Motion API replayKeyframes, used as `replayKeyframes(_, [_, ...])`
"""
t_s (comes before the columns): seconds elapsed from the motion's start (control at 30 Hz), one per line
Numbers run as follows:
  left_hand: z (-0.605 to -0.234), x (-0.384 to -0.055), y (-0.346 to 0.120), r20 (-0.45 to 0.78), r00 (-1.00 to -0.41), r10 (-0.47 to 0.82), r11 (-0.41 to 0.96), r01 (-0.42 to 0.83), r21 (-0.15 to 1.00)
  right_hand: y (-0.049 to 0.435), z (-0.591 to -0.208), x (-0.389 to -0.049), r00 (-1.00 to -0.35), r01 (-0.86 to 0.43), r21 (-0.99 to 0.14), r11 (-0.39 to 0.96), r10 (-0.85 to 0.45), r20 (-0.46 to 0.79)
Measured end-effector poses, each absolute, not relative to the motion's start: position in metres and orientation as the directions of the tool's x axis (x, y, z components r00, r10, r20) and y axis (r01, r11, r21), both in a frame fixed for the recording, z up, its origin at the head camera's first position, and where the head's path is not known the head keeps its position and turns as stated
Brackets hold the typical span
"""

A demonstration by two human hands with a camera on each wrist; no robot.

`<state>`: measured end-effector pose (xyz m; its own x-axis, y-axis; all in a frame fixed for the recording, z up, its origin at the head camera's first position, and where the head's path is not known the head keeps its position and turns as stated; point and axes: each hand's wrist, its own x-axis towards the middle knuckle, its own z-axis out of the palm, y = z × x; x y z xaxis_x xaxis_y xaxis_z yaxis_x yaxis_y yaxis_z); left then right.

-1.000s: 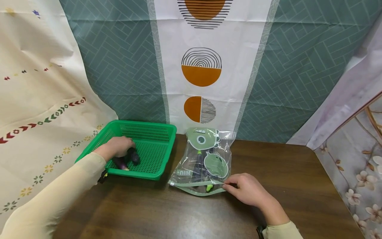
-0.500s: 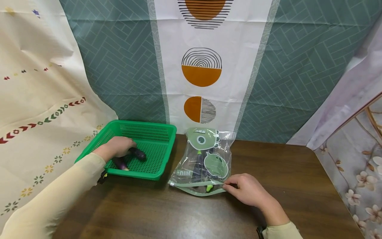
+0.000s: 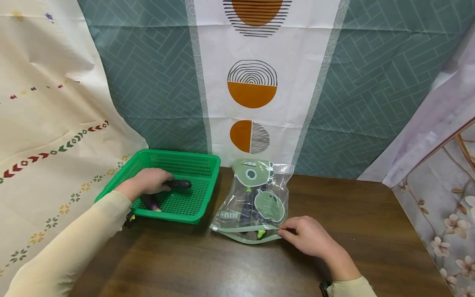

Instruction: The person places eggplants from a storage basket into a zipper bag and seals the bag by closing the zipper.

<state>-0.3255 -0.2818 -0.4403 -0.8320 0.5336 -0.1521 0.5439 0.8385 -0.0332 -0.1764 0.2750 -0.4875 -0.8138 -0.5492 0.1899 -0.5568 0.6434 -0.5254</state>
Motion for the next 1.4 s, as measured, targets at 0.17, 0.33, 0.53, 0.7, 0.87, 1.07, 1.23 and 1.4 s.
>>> replayKeyframes(0.17, [-0.436,-0.321,-0.280,-0.139,-0.839,0.526,0.847,0.532,-0.010,0.274,-0.486,-0.175,-0.813,-0.556,-0.528,0.642,-0.551,0.188])
replayKeyframes(0.33, [-0.435,-0.320,-0.278,-0.114,-0.857,0.502,0.863,0.505,0.003,0.274,-0.486,-0.175,-0.814,-0.554,-0.529,0.643,-0.550,0.185])
replayKeyframes(0.53, [-0.430,-0.319,-0.276,-0.099,-0.867,0.488,0.873,0.483,0.069,0.275,-0.486,-0.176,-0.816,-0.547,-0.537,0.642,-0.550,0.175])
replayKeyframes(0.7, [-0.426,-0.314,-0.275,-0.086,-0.878,0.471,0.878,0.459,0.135,0.275,-0.486,-0.177,-0.815,-0.550,-0.536,0.641,-0.553,0.174])
replayKeyframes(0.87, [-0.426,-0.310,-0.274,-0.068,-0.892,0.447,0.879,0.424,0.218,0.276,-0.486,-0.178,-0.814,-0.549,-0.537,0.641,-0.555,0.170])
replayKeyframes(1.07, [-0.426,-0.307,-0.270,-0.008,-0.893,0.449,0.847,0.423,0.321,0.276,-0.487,-0.178,-0.810,-0.561,-0.526,0.639,-0.554,0.191])
replayKeyframes(1.23, [-0.428,-0.305,-0.268,0.027,-0.896,0.443,0.825,0.419,0.380,0.275,-0.487,-0.177,-0.812,-0.555,-0.530,0.641,-0.555,0.179])
replayKeyframes(1.4, [-0.430,-0.304,-0.267,0.054,-0.900,0.433,0.801,0.411,0.435,0.274,-0.487,-0.177,-0.814,-0.553,-0.527,0.646,-0.553,0.177])
